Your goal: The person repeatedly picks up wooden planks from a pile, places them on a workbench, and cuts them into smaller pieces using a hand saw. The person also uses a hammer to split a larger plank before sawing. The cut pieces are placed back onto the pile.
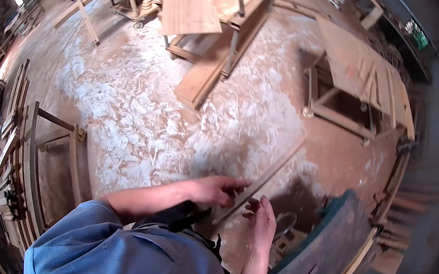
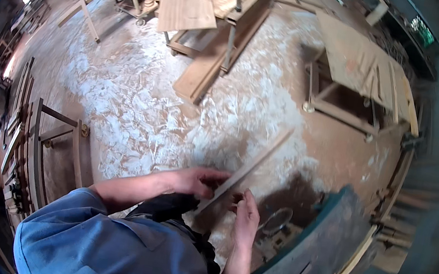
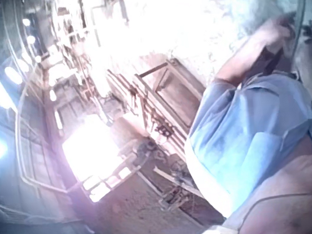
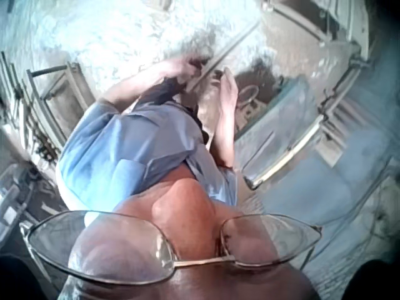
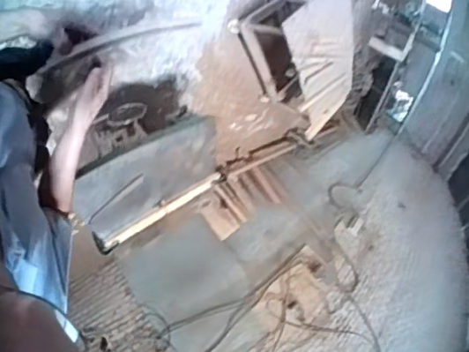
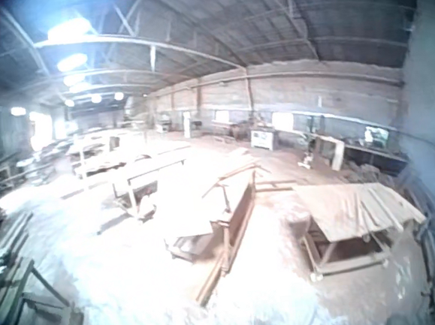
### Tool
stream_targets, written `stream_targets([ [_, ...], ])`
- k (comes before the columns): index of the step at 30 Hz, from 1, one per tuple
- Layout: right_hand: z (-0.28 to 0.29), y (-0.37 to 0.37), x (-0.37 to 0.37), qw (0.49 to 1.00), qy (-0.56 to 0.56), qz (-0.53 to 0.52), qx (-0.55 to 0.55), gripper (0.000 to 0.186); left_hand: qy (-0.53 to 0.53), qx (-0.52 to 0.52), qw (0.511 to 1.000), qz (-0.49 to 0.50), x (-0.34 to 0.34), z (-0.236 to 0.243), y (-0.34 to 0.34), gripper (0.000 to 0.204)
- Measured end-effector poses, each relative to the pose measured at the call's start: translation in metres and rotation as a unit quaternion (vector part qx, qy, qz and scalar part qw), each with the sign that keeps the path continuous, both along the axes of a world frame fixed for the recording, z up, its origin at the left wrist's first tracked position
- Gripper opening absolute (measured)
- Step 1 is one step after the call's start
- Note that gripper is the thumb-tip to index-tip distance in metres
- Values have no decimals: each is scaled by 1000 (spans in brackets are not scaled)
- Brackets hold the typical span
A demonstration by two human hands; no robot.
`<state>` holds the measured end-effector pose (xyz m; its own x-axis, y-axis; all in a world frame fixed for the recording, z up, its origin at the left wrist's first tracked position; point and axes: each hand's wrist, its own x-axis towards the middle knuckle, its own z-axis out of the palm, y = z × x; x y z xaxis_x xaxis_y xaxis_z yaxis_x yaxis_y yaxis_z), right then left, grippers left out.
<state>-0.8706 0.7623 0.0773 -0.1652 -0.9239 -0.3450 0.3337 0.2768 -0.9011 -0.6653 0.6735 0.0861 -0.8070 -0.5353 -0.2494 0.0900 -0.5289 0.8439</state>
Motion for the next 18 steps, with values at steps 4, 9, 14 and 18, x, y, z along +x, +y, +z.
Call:
stream_targets([
  [4,18,-98,63,966,-256,44,-5,47,189,189,964,-1,41,3,-35,75],
  [9,17,-188,82,949,-298,101,8,48,233,236,943,4,59,-34,-96,68],
  [14,15,-276,60,975,-214,-49,11,32,-157,-17,973,171,127,-28,-229,53],
  [18,-13,-351,10,971,-214,-95,-38,36,-247,-50,869,425,230,-58,-356,46],
])
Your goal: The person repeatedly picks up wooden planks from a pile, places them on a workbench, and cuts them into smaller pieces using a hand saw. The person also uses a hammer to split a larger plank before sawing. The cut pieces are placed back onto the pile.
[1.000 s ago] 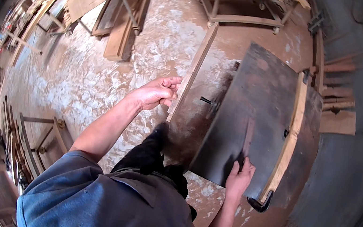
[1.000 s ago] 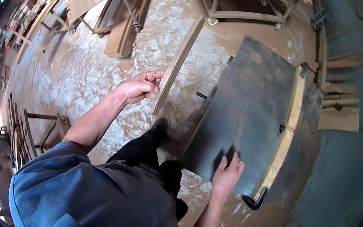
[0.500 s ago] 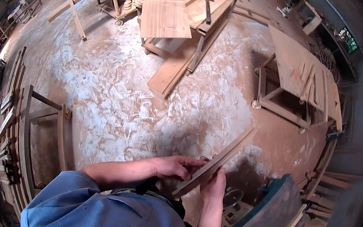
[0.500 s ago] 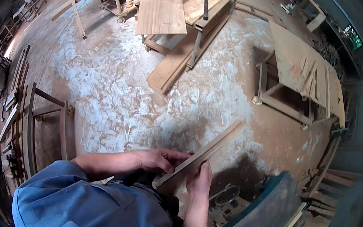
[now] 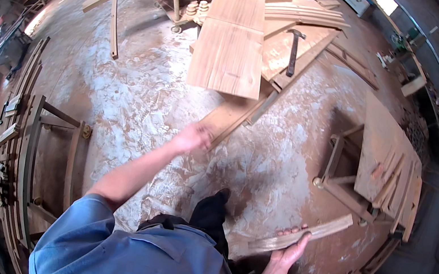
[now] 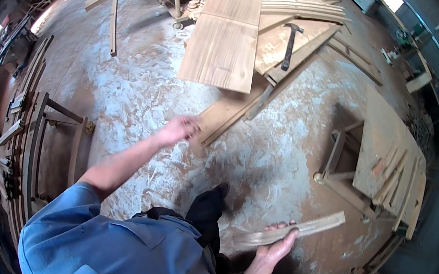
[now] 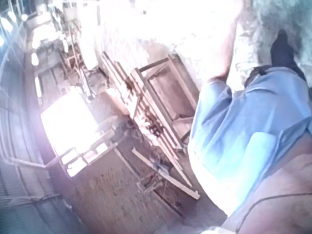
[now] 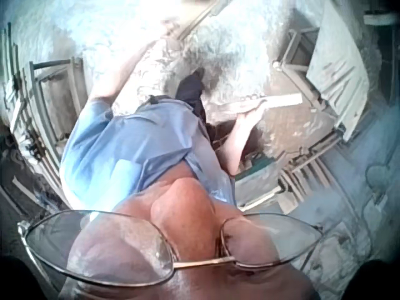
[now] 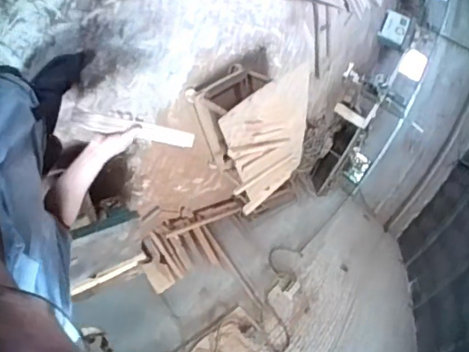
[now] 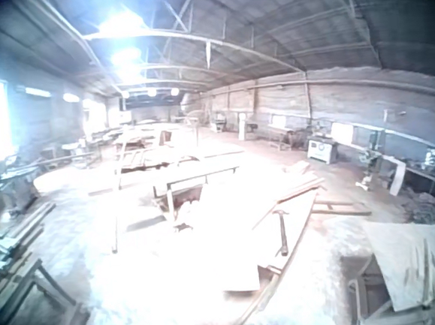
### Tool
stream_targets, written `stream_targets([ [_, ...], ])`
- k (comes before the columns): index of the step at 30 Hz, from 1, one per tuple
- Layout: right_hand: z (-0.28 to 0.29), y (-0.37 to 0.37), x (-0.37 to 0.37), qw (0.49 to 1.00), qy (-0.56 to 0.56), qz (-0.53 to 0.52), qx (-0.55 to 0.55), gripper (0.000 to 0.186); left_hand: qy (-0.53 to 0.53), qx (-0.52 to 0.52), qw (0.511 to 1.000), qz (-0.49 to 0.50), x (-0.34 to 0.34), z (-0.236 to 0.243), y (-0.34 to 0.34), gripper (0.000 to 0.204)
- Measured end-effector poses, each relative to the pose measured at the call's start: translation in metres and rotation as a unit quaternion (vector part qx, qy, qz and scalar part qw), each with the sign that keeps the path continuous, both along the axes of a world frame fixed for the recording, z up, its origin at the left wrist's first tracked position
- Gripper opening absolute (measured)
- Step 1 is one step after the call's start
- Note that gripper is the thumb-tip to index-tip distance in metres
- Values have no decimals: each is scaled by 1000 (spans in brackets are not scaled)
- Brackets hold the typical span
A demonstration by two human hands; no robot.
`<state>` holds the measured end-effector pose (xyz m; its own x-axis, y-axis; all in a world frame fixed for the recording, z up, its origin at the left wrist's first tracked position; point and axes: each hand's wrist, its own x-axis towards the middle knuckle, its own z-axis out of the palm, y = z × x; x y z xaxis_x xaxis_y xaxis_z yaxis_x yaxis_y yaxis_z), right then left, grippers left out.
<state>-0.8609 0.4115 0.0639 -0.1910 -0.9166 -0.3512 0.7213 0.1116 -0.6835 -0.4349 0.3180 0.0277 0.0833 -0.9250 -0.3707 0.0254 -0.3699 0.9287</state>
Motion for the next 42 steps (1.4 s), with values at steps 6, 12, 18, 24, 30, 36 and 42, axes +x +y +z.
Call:
stream_targets([
  [6,29,-125,6,998,6,-7,64,49,-317,26,925,208,164,-48,-129,61],
  [12,44,-240,10,996,57,40,54,48,-316,75,913,248,195,-21,-232,76],
  [18,61,-345,43,990,111,77,41,42,-345,105,883,300,252,-42,-324,67],
  [24,50,-417,60,985,114,107,66,39,-112,148,941,283,270,-25,-369,46],
  [30,35,-480,67,981,107,146,75,40,19,93,973,211,268,-9,-371,41],
  [36,21,-581,66,968,66,233,72,36,-99,61,957,266,187,82,-365,28],
  [42,47,-680,88,959,102,261,-32,35,-415,118,873,227,79,167,-396,23],
])
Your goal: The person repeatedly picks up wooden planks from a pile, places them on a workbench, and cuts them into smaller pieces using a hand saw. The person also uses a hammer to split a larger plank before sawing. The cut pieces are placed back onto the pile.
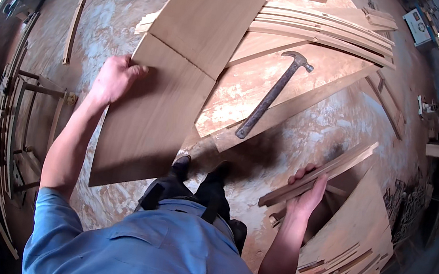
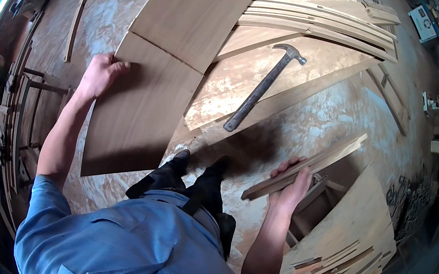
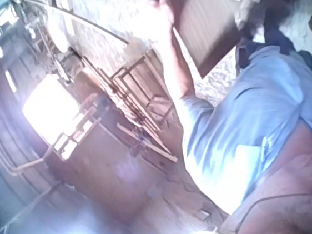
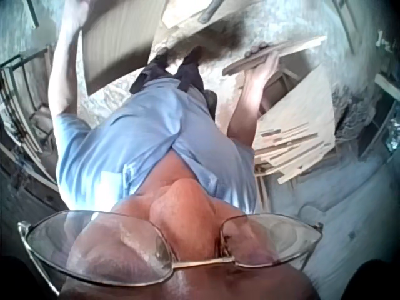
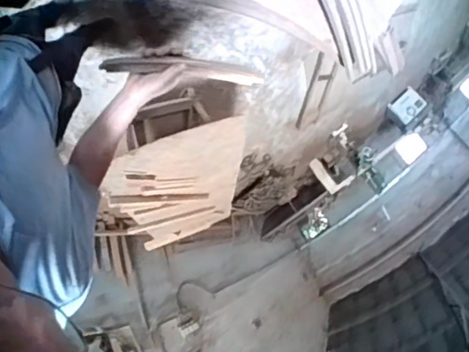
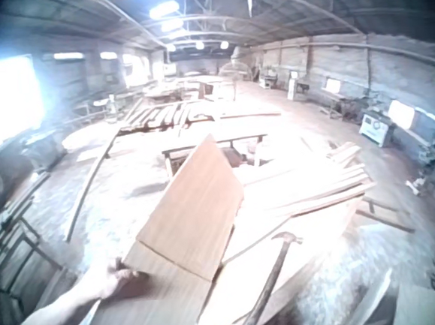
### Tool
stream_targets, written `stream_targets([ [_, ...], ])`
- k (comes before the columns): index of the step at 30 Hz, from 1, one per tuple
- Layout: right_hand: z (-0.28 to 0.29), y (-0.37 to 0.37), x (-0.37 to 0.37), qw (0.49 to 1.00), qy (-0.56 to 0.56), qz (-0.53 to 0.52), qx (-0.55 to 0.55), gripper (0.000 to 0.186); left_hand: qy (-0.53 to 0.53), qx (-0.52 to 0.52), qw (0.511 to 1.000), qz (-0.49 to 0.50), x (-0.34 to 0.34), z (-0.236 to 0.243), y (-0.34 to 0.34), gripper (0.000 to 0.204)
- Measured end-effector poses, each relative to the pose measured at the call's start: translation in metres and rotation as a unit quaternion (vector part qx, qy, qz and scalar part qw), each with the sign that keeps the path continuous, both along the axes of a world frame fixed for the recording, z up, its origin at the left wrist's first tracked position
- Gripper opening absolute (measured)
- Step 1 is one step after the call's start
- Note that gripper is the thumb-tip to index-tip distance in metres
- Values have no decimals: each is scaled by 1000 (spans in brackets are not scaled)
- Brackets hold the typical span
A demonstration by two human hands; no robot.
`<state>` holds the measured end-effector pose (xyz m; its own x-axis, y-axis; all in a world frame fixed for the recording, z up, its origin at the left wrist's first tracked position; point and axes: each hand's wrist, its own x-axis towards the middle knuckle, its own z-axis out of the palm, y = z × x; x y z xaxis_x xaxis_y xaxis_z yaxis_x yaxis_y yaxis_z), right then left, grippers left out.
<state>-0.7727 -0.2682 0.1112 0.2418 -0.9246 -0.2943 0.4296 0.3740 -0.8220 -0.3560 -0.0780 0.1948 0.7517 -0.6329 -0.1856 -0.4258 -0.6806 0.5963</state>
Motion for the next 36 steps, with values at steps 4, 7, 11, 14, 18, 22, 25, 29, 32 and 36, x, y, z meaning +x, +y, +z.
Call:
stream_targets([
  [4,35,-43,26,986,-55,48,-152,47,-53,6,998,-29,-57,6,-2,22],
  [7,73,-59,54,960,-96,74,-253,54,-183,-14,980,-81,-103,1,-11,16],
  [11,116,-60,93,934,-122,124,-311,58,-168,39,980,-96,-133,-2,-28,17],
  [14,131,-48,122,914,-156,132,-351,58,-207,5,970,-126,-148,-5,-32,20],
  [18,133,-37,156,868,-223,126,-425,60,-177,-4,977,-114,-154,-2,-37,27],
  [22,133,-27,180,836,-221,155,-478,61,-160,3,981,-114,-154,-5,-36,27],
  [25,131,-19,194,832,-227,154,-482,67,-159,8,981,-113,-154,-6,-36,32],
  [29,130,-12,204,836,-207,159,-482,67,-154,16,981,-120,-157,-6,-36,39],
  [32,132,-9,205,845,-178,157,-479,67,-141,15,982,-127,-159,-5,-36,42],
  [36,131,-7,208,854,-161,157,-469,67,-151,-1,981,-121,-160,-9,-36,42],
])
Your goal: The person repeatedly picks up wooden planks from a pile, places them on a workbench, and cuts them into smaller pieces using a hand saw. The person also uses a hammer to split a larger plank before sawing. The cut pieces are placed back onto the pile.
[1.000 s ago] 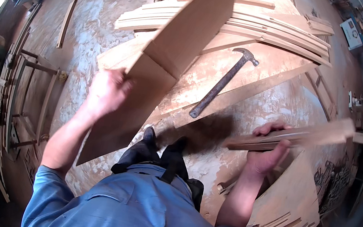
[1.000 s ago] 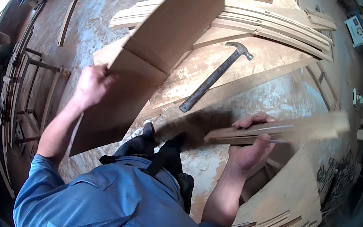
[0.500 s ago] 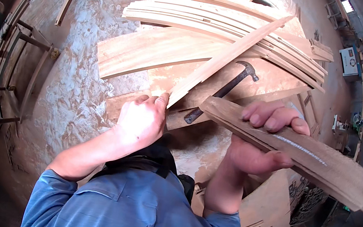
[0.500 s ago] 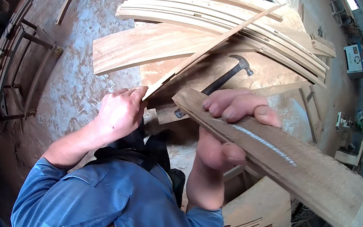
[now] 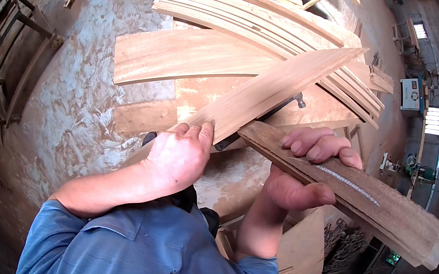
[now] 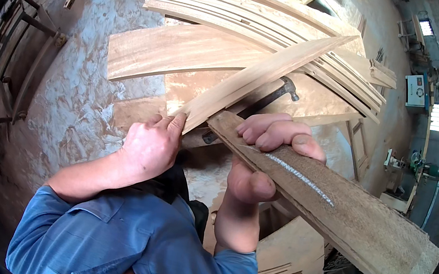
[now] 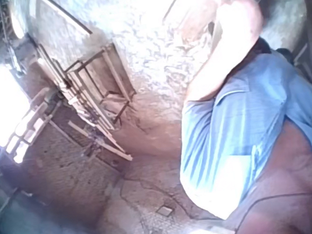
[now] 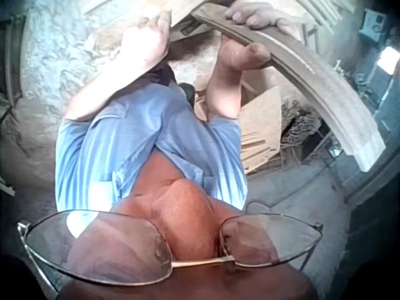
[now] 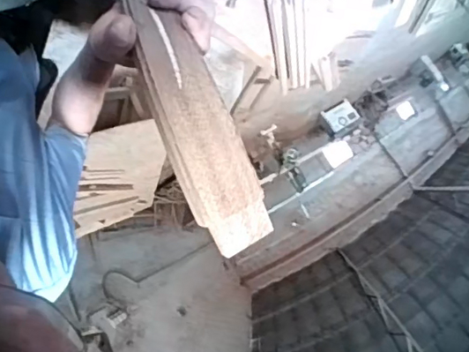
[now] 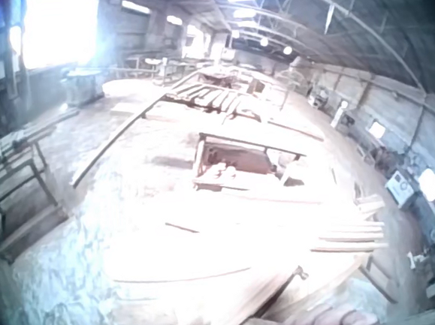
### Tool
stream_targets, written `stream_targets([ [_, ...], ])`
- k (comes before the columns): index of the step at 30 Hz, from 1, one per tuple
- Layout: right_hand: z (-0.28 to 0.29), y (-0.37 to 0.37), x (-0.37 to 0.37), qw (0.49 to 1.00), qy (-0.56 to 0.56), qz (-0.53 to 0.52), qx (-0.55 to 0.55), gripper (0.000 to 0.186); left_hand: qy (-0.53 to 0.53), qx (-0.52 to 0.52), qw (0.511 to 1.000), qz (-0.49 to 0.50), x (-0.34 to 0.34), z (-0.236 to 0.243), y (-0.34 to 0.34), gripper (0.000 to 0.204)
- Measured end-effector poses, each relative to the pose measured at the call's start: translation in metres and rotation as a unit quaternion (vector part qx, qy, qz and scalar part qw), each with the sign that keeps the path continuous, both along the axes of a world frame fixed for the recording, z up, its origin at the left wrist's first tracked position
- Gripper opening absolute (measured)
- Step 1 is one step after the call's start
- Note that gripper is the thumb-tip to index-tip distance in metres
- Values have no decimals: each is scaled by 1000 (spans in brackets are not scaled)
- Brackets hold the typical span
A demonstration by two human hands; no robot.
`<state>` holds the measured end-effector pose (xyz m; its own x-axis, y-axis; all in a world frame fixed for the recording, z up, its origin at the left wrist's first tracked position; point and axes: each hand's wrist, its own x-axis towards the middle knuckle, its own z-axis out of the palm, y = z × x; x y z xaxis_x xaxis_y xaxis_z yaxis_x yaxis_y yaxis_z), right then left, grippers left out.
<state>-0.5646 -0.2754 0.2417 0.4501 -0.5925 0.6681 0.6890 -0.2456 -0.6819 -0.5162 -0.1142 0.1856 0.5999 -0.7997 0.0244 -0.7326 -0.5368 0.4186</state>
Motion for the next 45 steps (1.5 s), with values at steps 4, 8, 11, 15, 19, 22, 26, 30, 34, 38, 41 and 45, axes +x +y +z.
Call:
stream_targets([
  [4,-1,0,2,1000,4,-2,-3,65,1,-7,1000,-1,-1,-2,0,42],
  [8,-3,-3,3,1000,-1,8,0,63,-3,-7,1000,-5,-1,-1,0,42],
  [11,-5,-4,4,1000,-12,16,5,62,-14,-13,1000,-4,-2,-1,0,42],
  [15,-6,-3,5,1000,-9,9,9,62,-58,-24,998,0,-4,-2,-2,37],
  [19,-2,-1,3,1000,17,-6,6,64,-84,-30,996,2,-5,-2,-3,34],
  [22,-4,0,2,1000,27,-16,6,67,-75,-26,997,-2,-5,0,-3,34],
  [26,-4,5,3,998,39,-31,-37,70,-75,-17,997,-6,-6,0,-3,36],
  [30,-11,4,3,995,47,-22,-87,70,-84,-16,996,-10,-5,0,-3,37],
  [34,-15,7,7,997,30,-32,-62,68,-87,-25,996,-6,-5,-2,-1,38],
  [38,-26,4,17,983,52,-56,-166,60,-74,-25,997,0,-2,-1,-1,34],
  [41,-67,-1,19,970,101,-97,-197,62,-54,-21,998,-8,1,0,-1,36],
  [45,-68,-4,12,943,159,-153,-251,70,-1,1,1000,-11,2,0,1,46],
])
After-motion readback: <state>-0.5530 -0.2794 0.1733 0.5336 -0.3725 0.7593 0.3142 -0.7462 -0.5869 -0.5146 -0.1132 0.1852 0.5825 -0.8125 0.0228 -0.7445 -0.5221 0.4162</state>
